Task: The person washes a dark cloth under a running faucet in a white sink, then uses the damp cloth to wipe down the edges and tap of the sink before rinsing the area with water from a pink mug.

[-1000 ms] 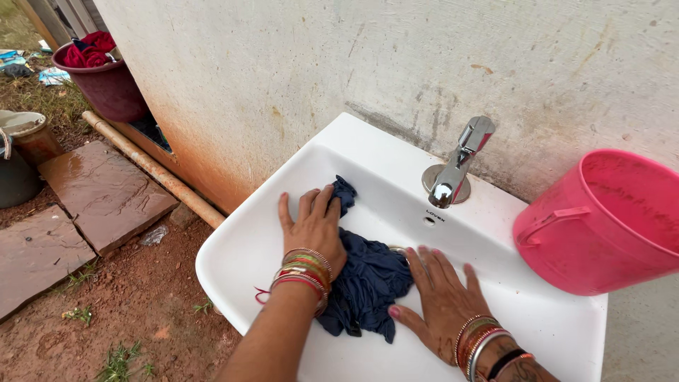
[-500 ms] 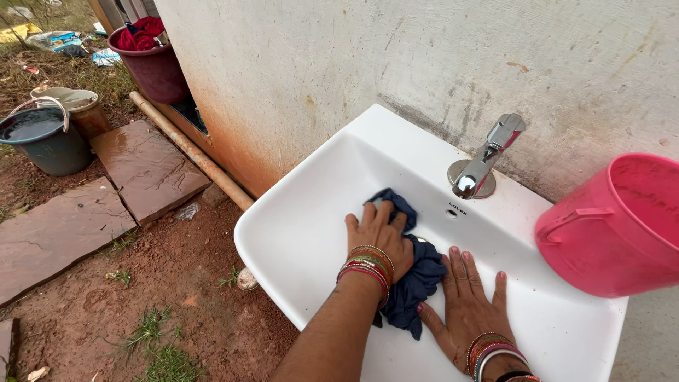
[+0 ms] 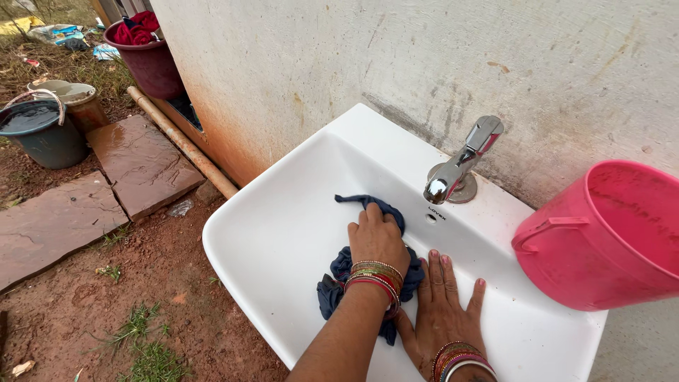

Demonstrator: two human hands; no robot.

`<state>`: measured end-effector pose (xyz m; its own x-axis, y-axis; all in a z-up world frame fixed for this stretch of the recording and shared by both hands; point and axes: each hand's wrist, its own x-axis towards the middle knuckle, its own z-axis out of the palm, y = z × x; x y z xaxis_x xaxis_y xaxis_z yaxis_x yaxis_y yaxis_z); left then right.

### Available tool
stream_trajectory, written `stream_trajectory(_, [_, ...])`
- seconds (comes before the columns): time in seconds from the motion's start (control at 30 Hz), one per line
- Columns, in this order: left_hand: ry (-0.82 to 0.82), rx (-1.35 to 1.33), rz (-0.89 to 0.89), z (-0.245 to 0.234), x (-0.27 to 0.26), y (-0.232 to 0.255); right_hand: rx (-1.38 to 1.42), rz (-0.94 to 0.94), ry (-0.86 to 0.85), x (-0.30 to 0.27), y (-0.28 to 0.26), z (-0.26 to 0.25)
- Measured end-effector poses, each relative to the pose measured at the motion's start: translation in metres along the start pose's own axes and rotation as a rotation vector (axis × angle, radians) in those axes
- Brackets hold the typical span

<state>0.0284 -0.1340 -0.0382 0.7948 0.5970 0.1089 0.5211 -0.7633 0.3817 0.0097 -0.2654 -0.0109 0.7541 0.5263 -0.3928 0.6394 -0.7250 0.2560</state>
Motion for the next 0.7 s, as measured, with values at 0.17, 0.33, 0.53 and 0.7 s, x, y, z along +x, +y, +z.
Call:
stream_trajectory(0.17, [-0.088, -0.091, 0.027, -0.020, 0.003, -0.012, 0.020, -0.010, 0.054, -0.002, 0.001, 0.005])
stream_trajectory(0.33, [0.156, -0.008, -0.082, -0.044, 0.055, -0.054, 0.019, -0.009, 0.049, 0.003, 0.000, 0.011])
stream_trajectory(0.53, [0.123, 0.067, -0.122, -0.023, 0.069, -0.038, 0.024, 0.005, 0.017, 0.012, 0.000, 0.012])
stream_trajectory(0.7, [-0.046, 0.037, 0.097, -0.008, 0.035, 0.000, -0.006, 0.009, 0.035, 0.010, -0.002, 0.008])
